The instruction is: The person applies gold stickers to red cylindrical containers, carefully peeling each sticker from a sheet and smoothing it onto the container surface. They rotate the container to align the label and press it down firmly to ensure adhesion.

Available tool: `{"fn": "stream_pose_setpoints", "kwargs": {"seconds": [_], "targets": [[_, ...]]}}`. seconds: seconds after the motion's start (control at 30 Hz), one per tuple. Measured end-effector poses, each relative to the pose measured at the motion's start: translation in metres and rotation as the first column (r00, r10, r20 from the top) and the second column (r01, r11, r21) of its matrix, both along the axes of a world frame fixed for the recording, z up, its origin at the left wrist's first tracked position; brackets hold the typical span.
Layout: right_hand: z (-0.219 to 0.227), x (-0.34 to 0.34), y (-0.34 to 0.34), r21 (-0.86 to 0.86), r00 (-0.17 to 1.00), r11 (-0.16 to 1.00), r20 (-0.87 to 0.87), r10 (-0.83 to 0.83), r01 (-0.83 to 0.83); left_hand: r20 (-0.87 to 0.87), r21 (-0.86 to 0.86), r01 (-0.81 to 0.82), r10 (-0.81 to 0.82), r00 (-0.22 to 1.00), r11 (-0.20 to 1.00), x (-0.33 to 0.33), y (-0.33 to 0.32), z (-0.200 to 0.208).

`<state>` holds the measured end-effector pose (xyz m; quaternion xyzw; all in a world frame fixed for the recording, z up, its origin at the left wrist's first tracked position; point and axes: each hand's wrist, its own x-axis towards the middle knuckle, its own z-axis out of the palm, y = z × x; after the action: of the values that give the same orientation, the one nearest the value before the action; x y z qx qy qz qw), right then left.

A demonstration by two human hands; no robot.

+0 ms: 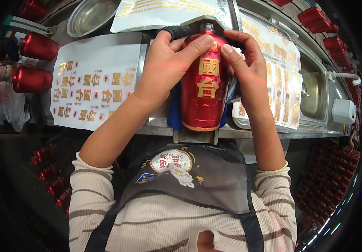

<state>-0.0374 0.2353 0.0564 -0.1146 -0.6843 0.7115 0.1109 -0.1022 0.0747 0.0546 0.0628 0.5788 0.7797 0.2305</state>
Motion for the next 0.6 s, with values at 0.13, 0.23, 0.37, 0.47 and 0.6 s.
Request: {"fn": "stream_pose_setpoints", "kwargs": {"seconds": [0.13, 0.23, 0.37, 0.47, 0.6], "targets": [[-0.017, 0.035, -0.006, -0.095, 0.997, 0.994, 0.053, -0.047, 0.052, 0.059, 0.108, 0.009, -0.016, 0.998, 0.994, 0.03, -0.018, -0.009], [-0.014, 0.054, -0.019, -0.142, 0.997, 0.99, 0.077, 0.002, 0.009, 0.02, 0.096, 0.059, -0.061, 0.998, 0.994, 0.044, -0.031, -0.028], [-0.02, 0.056, -0.021, -0.08, 0.999, 0.997, 0.052, 0.011, -0.007, -0.044, 0.051, 0.071, -0.069, 0.997, 0.996, 0.048, -0.031, -0.032], [-0.021, 0.055, -0.02, -0.098, 0.999, 0.995, 0.053, 0.005, 0.0, -0.035, 0.06, 0.073, -0.071, 0.997, 0.996, 0.046, -0.032, -0.031], [-0.015, 0.054, -0.024, -0.061, 0.997, 0.998, 0.071, -0.019, 0.023, -0.068, 0.022, 0.072, -0.07, 0.995, 0.997, 0.048, -0.032, -0.03]]}}
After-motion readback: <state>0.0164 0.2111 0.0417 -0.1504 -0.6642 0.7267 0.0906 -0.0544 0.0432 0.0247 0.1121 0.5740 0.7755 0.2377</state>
